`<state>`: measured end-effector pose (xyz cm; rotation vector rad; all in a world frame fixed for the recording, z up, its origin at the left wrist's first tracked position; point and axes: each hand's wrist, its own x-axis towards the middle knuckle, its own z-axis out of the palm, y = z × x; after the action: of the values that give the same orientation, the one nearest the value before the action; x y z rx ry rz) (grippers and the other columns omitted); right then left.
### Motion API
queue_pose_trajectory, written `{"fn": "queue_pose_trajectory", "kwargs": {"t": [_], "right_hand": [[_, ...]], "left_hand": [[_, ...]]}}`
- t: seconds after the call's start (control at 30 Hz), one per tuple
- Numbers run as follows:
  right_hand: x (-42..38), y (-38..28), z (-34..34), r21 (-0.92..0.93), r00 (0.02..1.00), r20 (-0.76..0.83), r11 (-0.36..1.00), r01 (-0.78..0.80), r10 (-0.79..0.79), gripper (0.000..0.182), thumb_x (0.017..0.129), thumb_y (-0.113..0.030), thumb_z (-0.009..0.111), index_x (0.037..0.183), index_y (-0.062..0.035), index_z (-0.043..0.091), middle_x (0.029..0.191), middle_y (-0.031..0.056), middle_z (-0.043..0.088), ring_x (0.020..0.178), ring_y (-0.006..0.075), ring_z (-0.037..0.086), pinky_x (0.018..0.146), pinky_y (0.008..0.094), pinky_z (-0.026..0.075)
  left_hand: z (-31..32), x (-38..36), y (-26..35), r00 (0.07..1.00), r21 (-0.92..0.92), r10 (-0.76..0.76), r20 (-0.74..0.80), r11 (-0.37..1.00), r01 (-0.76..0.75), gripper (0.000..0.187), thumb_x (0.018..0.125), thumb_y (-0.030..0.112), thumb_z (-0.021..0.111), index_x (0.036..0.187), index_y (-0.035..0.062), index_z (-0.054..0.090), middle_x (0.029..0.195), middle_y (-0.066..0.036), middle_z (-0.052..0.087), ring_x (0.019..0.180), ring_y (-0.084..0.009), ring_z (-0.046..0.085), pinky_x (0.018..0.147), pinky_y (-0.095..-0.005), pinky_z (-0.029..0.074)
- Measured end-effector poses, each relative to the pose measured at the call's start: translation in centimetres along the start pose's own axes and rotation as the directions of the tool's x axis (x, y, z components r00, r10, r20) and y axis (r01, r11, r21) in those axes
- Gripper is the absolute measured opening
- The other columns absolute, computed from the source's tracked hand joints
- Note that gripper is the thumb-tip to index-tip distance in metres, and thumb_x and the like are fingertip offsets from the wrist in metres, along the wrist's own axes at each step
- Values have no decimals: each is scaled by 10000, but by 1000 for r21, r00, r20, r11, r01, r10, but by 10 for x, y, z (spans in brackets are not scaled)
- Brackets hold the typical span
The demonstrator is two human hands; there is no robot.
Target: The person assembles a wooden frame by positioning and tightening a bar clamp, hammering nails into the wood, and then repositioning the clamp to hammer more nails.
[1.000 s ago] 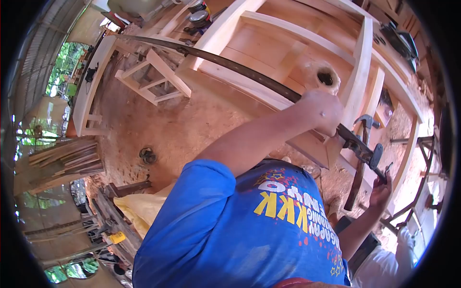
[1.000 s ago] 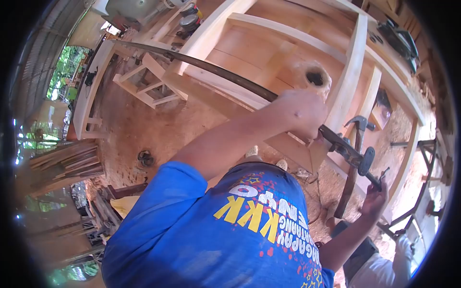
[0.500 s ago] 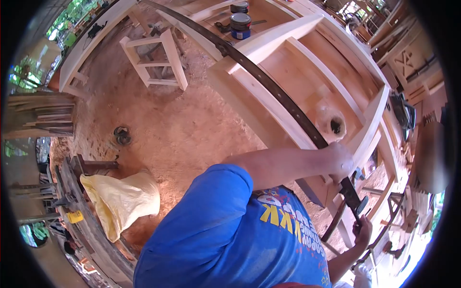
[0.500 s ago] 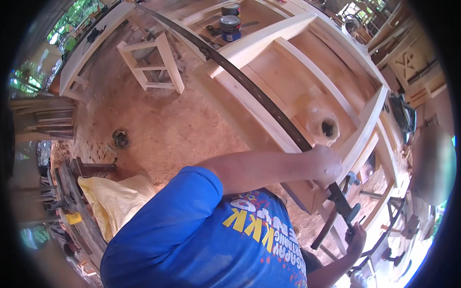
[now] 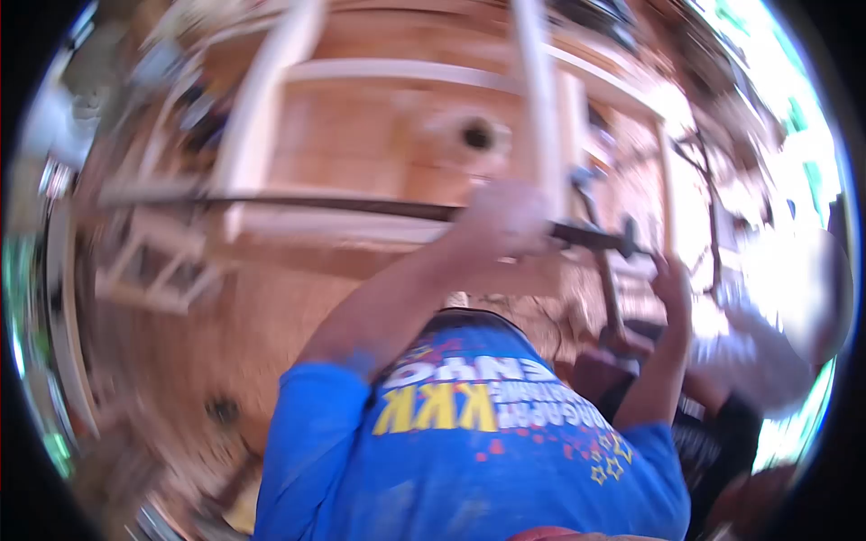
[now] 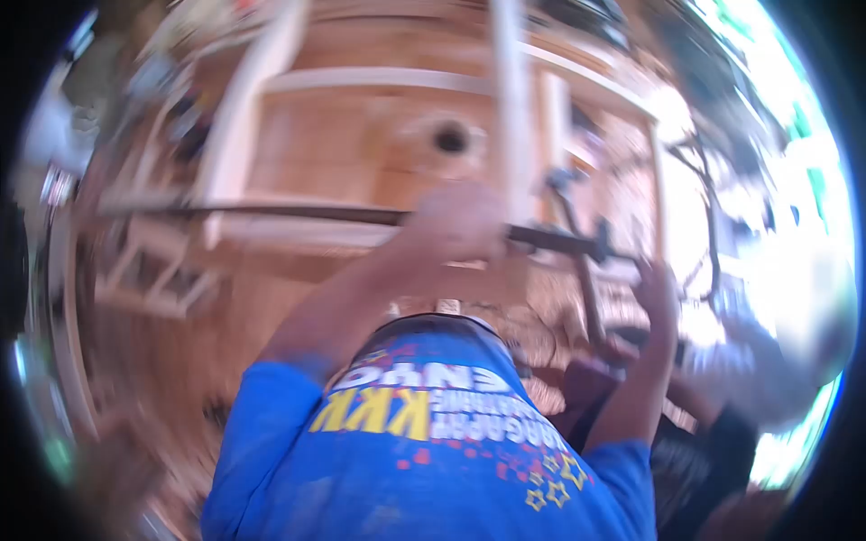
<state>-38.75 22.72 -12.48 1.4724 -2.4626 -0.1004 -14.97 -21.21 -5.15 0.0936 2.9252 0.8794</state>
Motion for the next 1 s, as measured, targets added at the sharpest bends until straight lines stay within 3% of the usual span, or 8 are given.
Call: {"fn": "queue_pose_trajectory", "kwargs": {"t": [0.03, 0.07, 0.1, 0.13, 0.23, 0.5, 0.8, 1.0], "right_hand": [[37, -39, -51, 14, 799, 424, 879, -477, 427, 411, 811, -66, 679, 1218, -17, 702, 936, 247, 688, 921, 409, 680, 807, 501, 538], [42, -43, -62, 100, 783, 437, 842, -531, 442, 280, 916, -128, 656, 1152, 7, 720, 920, 274, 684, 907, 412, 687, 819, 507, 540], [68, -67, -101, 164, 536, 588, 560, -812, 606, 288, 1005, -228, 625, 1055, 36, 728, 905, 294, 685, 908, 424, 692, 818, 511, 533], [41, -38, -56, 73, 625, 535, 706, -705, 569, 386, 1028, -321, 623, 966, 44, 733, 908, 291, 699, 914, 447, 693, 828, 521, 533], [62, -71, -118, 73, 492, 513, 535, -842, 704, 460, 1019, -399, 627, 912, 32, 746, 965, 286, 715, 979, 459, 688, 896, 528, 528], [66, -66, -128, 101, 495, 530, 528, -843, 689, 447, 1039, -406, 613, 949, 2, 772, 941, 250, 727, 944, 431, 697, 871, 516, 531], [36, -65, -119, 226, 594, 446, 557, -799, 670, 491, 1067, -402, 550, 938, 31, 740, 940, 269, 711, 931, 446, 677, 861, 532, 513], [36, -57, -130, 242, 491, 618, 445, -862, 614, 505, 1051, -417, 565, 957, 52, 724, 898, 279, 705, 892, 448, 679, 845, 508, 517]], "left_hand": [[8, 3, -3, 998, 15, 15, -62, 1000, -14, 277, 792, 374, 787, 802, 99, 819, 774, -133, 758, 772, -287, 761, 715, -437, 610], [4, 7, 1, 999, 171, -17, 31, 985, 12, 282, 804, 346, 775, 850, 72, 819, 842, -156, 770, 837, -315, 768, 782, -452, 619], [-2, 11, 9, 994, 189, -46, 100, 982, 26, 293, 819, 341, 772, 872, 56, 816, 883, -172, 771, 870, -328, 766, 805, -454, 617], [-7, 13, 17, 984, 211, -89, 156, 976, 55, 305, 833, 336, 769, 894, 40, 813, 925, -187, 772, 903, -341, 763, 828, -456, 614], [-12, 16, 37, 955, 187, -230, 187, 963, 195, 399, 831, 447, 816, 914, 57, 805, 925, -149, 764, 931, -326, 738, 854, -456, 578], [-33, 15, 55, 906, 207, -356, 231, 927, 312, 375, 878, 447, 793, 968, 83, 819, 967, -189, 751, 934, -364, 733, 838, -485, 576], [-24, 20, 49, 907, 205, -349, 235, 930, 305, 411, 867, 470, 800, 912, 62, 795, 961, -166, 749, 936, -359, 723, 835, -473, 567], [-23, 19, 52, 923, 159, -336, 187, 938, 309, 373, 815, 395, 843, 861, 30, 783, 857, -185, 723, 834, -369, 704, 780, -466, 542]]}}
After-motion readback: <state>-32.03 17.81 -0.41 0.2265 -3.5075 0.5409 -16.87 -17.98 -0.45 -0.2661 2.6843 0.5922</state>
